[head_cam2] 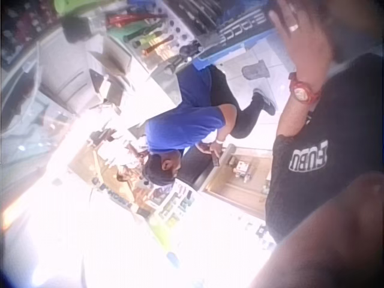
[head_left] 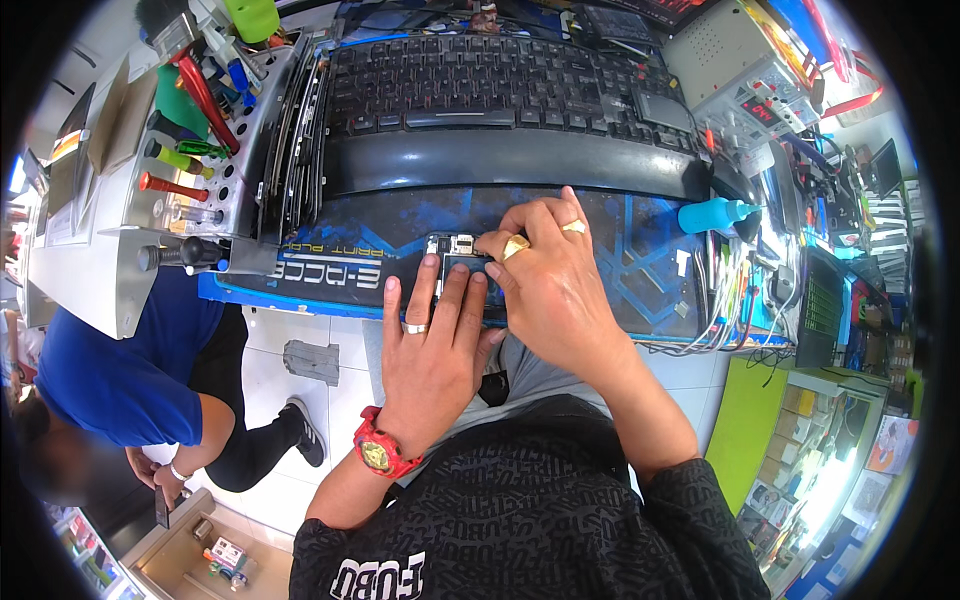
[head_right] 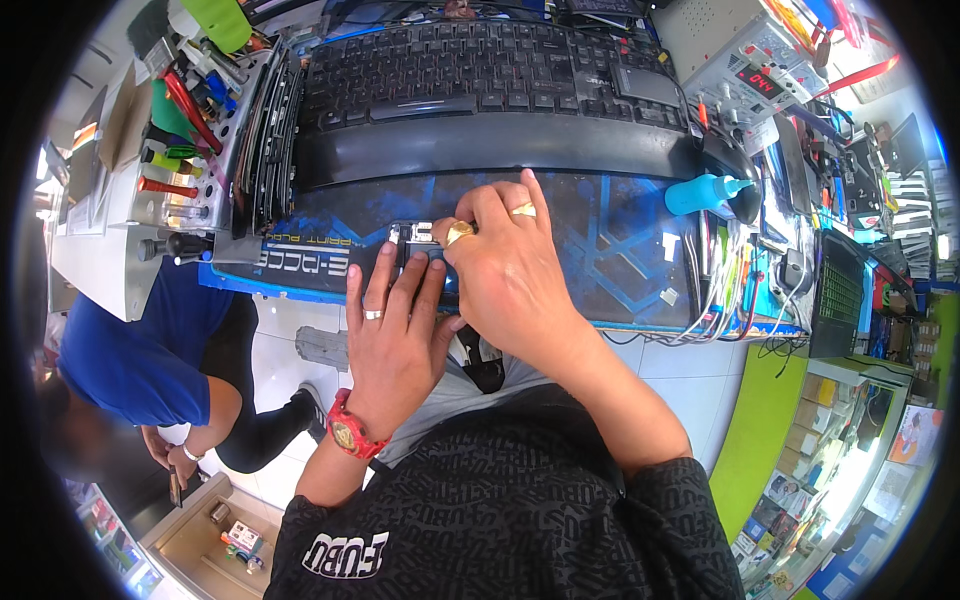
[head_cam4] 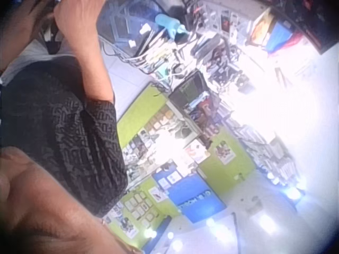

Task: The person takes a replacement screen out of a plastic tray, picks up a disassembled mobile phone, and fits the screen assembly into the metal frame.

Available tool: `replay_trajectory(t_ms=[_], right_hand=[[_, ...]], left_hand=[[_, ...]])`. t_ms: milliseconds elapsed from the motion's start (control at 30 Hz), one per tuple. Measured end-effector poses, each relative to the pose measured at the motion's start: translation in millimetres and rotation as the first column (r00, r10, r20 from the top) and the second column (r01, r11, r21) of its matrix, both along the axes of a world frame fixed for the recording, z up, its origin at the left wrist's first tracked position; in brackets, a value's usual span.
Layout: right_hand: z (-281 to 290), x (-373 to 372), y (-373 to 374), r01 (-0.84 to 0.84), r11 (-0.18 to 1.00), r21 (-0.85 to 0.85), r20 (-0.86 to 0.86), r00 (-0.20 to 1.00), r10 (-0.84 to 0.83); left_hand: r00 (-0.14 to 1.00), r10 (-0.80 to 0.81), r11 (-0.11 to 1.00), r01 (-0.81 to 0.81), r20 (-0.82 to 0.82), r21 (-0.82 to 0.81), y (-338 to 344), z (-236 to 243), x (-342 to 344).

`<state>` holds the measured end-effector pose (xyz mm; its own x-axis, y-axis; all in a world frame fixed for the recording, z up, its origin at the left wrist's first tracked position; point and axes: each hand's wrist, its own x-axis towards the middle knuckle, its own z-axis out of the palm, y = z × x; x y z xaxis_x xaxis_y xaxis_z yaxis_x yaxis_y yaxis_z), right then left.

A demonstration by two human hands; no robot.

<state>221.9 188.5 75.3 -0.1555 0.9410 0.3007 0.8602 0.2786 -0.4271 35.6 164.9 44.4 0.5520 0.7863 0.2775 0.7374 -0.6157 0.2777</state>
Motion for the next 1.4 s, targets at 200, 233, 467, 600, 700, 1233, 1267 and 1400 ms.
replay_trajectory(t_ms=[200,233,467,600,700,1233,1267,1400], right_hand=[[5,8,6,-0.103,0.995,0.013,0.079,0.992,0.102],[6,10,7,-0.117,0.993,0.009,0.080,0.990,0.116],[12,15,11,-0.151,0.988,-0.025,0.096,0.984,0.152],[9,16,11,-0.155,0.988,-0.022,0.050,0.987,0.155],[7,16,10,-0.123,0.992,0.018,-0.011,0.992,0.124],[-15,15,-40,-0.028,0.962,0.272,0.018,1.000,0.024],[-15,16,-40,-0.021,0.967,0.252,0.016,1.000,0.018],[-14,19,-41,-0.017,0.978,0.208,0.005,1.000,0.016]], left_hand=[[1.000,0.004,1.000,-0.004,0.007,0.013,0,-2,0],[1.000,0.004,1.000,-0.004,0.009,0.013,-1,-2,0],[1.000,0.007,1.000,-0.007,0.001,0.004,0,-2,-1],[1.000,0.008,1.000,-0.008,0.001,0.021,-1,-3,-1],[1.000,0.012,1.000,-0.012,0.020,0.015,1,-1,1],[0.995,-0.025,0.997,0.032,0.098,-0.069,77,45,12],[0.996,-0.024,0.997,0.031,0.089,-0.076,78,45,12],[0.998,-0.012,0.996,0.018,0.064,-0.085,78,47,14]])
